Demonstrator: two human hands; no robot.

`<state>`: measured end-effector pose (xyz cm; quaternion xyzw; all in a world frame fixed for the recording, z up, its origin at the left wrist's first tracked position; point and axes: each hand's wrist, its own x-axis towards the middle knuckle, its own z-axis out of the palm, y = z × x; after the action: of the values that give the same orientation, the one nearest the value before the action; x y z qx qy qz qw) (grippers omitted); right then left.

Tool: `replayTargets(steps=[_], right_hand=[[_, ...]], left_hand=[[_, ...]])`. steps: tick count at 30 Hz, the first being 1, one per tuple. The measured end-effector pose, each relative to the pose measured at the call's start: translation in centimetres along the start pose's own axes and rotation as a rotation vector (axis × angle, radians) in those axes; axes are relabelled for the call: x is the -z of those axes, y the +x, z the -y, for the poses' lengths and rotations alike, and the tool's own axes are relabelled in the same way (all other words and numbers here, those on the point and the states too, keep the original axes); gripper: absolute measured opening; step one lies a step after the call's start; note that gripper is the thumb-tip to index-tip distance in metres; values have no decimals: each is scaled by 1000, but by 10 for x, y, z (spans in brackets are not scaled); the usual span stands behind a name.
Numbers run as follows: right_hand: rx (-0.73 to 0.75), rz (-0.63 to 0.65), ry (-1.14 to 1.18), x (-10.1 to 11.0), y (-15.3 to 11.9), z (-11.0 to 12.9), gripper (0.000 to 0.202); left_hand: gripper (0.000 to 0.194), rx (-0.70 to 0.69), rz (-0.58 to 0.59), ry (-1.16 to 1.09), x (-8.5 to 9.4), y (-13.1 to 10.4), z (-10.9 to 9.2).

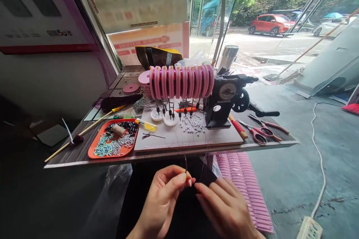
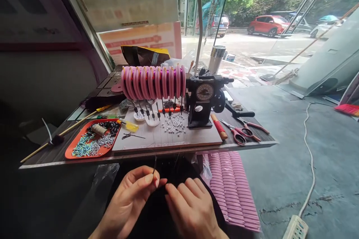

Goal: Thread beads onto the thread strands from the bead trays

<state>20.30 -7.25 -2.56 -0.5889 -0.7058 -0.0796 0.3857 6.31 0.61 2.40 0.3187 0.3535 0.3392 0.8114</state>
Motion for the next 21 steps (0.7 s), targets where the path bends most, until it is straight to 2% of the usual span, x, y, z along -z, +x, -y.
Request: replayTargets(steps=[3,6,11,13,16,19,21], right_hand=[[6,-18,61,-6,-8,6,16],[10,9,91,-11,-4,3,17],[-50,11,153,-16,-4,0,21],[-111,51,250,-15,-6,0,23],[-313,110,556,-11,-5,1,24],[-654,33,852,-11,3,1,22],[-802,11,953,-13,14,0,24]], left_hand=[[5,38,52,-36,-9,5,2],[5,6,61,-20,-13,7,1],[6,-62,41,99,-12,10,4],[8,-86,24,125,-11,11,7],[8,-130,-81,113,-8,12,12],[8,-135,-199,76,-6,15,17],[10,-144,-228,95,-6,18,20]])
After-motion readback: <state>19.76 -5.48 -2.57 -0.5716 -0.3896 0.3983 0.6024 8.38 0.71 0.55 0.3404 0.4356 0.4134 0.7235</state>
